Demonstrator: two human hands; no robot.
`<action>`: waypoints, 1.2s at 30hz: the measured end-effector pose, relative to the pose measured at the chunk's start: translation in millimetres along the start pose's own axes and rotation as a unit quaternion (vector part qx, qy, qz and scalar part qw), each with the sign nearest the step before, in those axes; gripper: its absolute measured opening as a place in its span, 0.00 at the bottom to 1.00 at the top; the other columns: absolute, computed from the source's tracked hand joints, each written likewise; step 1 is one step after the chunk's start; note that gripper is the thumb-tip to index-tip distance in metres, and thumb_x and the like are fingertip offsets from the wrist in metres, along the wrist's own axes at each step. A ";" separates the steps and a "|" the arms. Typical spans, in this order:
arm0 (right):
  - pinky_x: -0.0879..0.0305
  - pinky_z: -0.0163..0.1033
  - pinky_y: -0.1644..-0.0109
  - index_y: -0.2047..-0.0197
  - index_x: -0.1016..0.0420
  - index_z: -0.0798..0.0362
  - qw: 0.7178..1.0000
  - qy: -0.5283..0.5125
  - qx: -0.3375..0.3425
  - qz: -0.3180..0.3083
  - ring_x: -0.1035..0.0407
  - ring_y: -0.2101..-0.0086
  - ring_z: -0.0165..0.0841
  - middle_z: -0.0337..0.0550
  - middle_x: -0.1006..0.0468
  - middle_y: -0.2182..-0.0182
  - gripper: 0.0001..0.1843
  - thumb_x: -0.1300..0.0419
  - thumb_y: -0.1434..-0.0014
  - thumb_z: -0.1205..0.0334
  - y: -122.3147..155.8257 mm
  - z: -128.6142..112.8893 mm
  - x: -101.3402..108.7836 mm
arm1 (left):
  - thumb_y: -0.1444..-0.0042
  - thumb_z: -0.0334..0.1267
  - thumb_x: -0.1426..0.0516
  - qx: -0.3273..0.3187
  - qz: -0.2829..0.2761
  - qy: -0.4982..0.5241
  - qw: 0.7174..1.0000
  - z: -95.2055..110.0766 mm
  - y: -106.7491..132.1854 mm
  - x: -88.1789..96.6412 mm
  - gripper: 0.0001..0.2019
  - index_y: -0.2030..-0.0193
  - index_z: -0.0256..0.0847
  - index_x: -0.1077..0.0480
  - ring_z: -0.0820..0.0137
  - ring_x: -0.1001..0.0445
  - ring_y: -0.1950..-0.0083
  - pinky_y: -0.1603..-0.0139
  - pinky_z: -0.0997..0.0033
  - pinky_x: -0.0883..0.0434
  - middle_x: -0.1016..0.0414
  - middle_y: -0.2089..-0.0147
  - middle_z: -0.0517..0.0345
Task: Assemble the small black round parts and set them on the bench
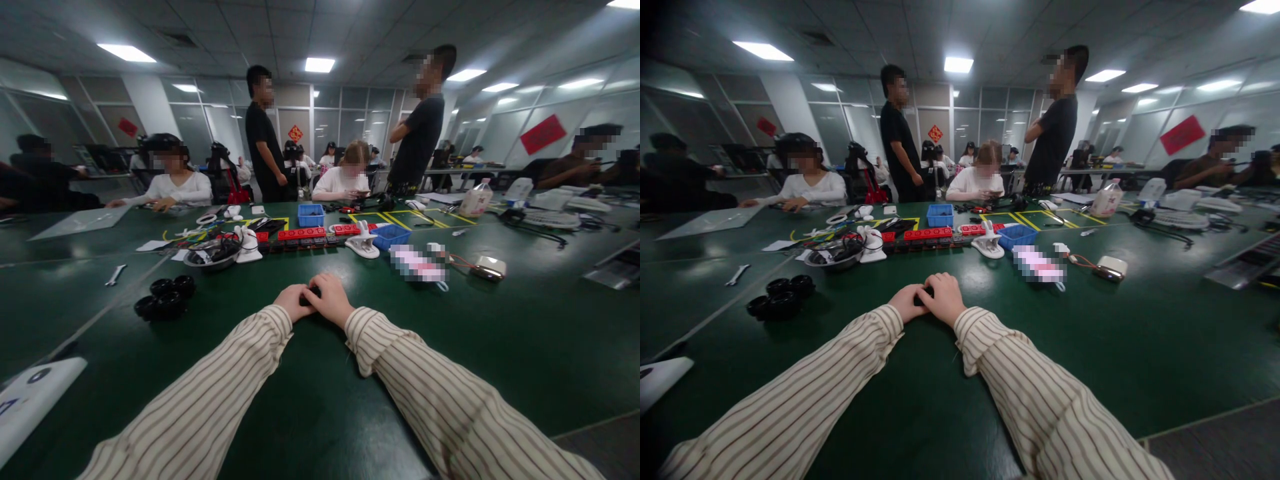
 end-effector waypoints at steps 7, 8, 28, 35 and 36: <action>0.46 0.37 0.57 0.71 0.32 0.54 0.997 -0.044 0.051 -0.024 0.40 0.64 0.32 0.38 0.30 0.70 0.04 0.45 0.49 0.71 0.7 -2.8 1.5 | 0.58 0.40 0.40 0.001 -0.005 0.002 1.000 1.3 0.7 1.4 0.13 0.66 0.36 0.31 0.62 0.29 0.62 0.60 0.67 0.33 0.28 0.66 0.54; 0.46 0.37 0.57 0.71 0.32 0.54 0.997 -0.045 0.055 -0.024 0.40 0.63 0.32 0.38 0.30 0.70 0.04 0.46 0.49 0.71 0.9 -3.3 2.0 | 0.58 0.40 0.40 0.001 -0.006 0.004 1.000 1.0 0.6 1.3 0.13 0.65 0.36 0.31 0.62 0.29 0.62 0.60 0.67 0.33 0.28 0.66 0.54; 0.46 0.38 0.59 0.68 0.33 0.54 1.000 0.003 -0.004 -0.005 0.40 0.64 0.33 0.42 0.33 0.68 0.09 0.43 0.46 0.56 0.5 1.3 -1.5 | 0.56 0.40 0.41 0.005 -0.004 -0.008 1.000 0.5 -0.6 0.5 0.16 0.60 0.35 0.32 0.60 0.31 0.57 0.54 0.64 0.35 0.28 0.61 0.50; 0.47 0.38 0.55 0.68 0.31 0.54 0.997 -0.046 0.049 -0.027 0.40 0.62 0.32 0.39 0.30 0.68 0.05 0.46 0.49 0.71 1.4 -3.3 3.7 | 0.56 0.39 0.42 -0.003 -0.011 -0.009 1.000 0.7 0.3 1.5 0.11 0.65 0.36 0.31 0.63 0.29 0.62 0.60 0.67 0.33 0.28 0.67 0.54; 0.47 0.39 0.55 0.68 0.31 0.54 0.997 -0.051 0.051 -0.029 0.40 0.61 0.33 0.39 0.29 0.67 0.06 0.47 0.49 0.71 1.6 -4.2 4.6 | 0.56 0.39 0.42 -0.005 -0.011 -0.006 1.000 0.4 0.2 1.5 0.11 0.65 0.36 0.31 0.63 0.29 0.62 0.60 0.68 0.33 0.28 0.66 0.55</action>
Point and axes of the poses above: each hand's wrist, its own y-axis away from the middle knuckle, its own x-axis out of the back of the hand, z = x × y, the point moved 2 cm from there along -y, towards the middle knuckle
